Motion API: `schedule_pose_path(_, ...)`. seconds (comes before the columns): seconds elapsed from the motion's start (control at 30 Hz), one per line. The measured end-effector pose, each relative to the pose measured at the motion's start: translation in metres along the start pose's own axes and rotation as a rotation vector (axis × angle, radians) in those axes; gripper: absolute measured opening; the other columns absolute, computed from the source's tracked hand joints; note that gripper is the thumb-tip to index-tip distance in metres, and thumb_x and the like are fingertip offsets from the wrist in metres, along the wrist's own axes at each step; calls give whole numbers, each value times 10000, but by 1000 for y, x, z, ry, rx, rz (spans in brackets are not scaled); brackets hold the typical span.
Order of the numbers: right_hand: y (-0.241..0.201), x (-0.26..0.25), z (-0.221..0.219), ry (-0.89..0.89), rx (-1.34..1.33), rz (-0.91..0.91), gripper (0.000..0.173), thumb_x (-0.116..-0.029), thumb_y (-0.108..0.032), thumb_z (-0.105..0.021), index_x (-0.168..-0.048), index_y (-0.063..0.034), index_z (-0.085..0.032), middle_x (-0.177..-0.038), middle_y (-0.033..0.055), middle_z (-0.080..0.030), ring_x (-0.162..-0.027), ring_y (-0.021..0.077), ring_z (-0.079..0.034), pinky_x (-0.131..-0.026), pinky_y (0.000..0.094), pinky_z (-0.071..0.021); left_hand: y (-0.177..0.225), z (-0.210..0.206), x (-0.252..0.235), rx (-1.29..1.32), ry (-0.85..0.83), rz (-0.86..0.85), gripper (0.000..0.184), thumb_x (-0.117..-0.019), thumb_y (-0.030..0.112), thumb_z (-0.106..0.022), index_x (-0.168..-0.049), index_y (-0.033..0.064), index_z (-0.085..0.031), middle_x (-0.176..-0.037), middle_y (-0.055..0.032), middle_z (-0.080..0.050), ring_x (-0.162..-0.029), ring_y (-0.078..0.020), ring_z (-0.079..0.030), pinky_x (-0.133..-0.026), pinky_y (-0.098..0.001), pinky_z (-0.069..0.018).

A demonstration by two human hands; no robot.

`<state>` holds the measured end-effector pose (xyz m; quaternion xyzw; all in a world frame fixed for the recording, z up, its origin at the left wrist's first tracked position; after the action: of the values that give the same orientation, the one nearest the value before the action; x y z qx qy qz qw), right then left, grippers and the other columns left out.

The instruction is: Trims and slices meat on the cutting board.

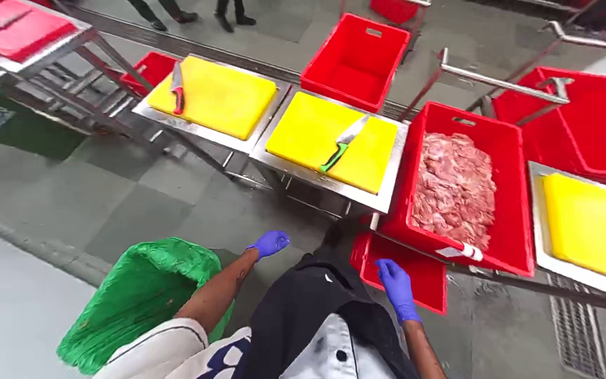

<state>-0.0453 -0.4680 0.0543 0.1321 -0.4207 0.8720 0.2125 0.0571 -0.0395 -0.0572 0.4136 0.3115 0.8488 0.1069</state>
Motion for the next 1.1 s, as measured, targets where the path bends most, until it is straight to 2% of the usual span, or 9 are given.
schedule_pose_path(0.13,-147,-78,13,25,76,385,324,-1032,-405,-538,-1098,-176,-758,-875,-4,-750,-781,141,-717,-737,459,-607,-17,29,6,360,320,67,366,-1078,317,-530,-1240,34,-697,-1127,-150,-747,-1034,-240,-735,-1006,-466,-567)
schedule_pose_path(0.27,-254,-148,0,83,82,597,337,-988,-314,-624,-1269,-140,-691,-1083,63,-715,-891,169,-708,-765,398,-615,-11,75,14,542,613,95,313,-1068,251,-544,-1253,44,-689,-1138,-135,-742,-1019,-208,-738,-974,-429,-592)
schedule_pose_path(0.4,-320,-176,-44,39,285,777,405,-934,-402,-685,-1300,-227,-701,-1282,111,-641,-1099,263,-658,-855,475,-588,17,139,31,597,935,-8,297,-1055,225,-545,-1234,47,-702,-1068,-92,-760,-952,-167,-747,-910,-394,-621)
schedule_pose_path(0.5,-333,-192,-72,22,422,761,400,-909,-526,-667,-1213,-279,-747,-1341,118,-609,-1169,302,-626,-839,487,-582,58,208,40,544,1102,-210,292,-1042,174,-533,-1204,7,-710,-1023,-92,-762,-921,-163,-745,-881,-386,-631)
schedule_pose_path(0.67,-330,-200,-80,47,508,526,334,-866,-555,-702,-999,-255,-766,-1390,70,-583,-1006,281,-686,-683,503,-591,133,349,1,335,1067,-435,297,-1045,195,-531,-1186,21,-726,-1031,-80,-768,-947,-146,-740,-910,-375,-615)
schedule_pose_path(0.83,-336,-195,-72,140,479,340,316,-870,-517,-723,-904,-204,-742,-1352,61,-605,-799,257,-701,-586,517,-568,198,475,-110,135,859,-586,309,-1056,209,-516,-1217,37,-716,-1147,-104,-752,-1077,-170,-721,-1018,-395,-568)
schedule_pose_path(0.9,-336,-193,-66,217,444,270,272,-863,-435,-753,-945,-177,-725,-1326,98,-598,-738,273,-687,-551,525,-557,210,511,-168,59,777,-527,334,-1059,225,-516,-1297,62,-687,-1261,-106,-720,-1196,-194,-679,-1091,-410,-520)
schedule_pose_path(1.0,-329,-191,-61,283,373,90,415,-847,-413,-785,-1138,-134,-689,-1283,160,-602,-771,306,-684,-605,556,-562,211,535,-254,-197,670,-346,466,-1053,327,-513,-1487,165,-560,-1514,-45,-571,-1451,-236,-477,-1206,-497,-379)
schedule_pose_path(1.1,-319,-190,-54,330,315,-41,542,-845,-448,-793,-1248,-125,-629,-1138,108,-691,-846,302,-699,-685,578,-559,215,531,-307,-418,578,-243,509,-1072,427,-409,-1521,214,-519,-1606,0,-472,-1559,-285,-294,-1223,-601,-275)
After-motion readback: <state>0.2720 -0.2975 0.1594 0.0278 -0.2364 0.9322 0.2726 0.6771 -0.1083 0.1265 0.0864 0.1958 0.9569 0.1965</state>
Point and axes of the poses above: each hand's wrist, its own x-axis away from the middle knuckle, its own z-axis out of the back of the hand, y = z × x, the point moved 9 cm from there along -x, towards the middle knuckle
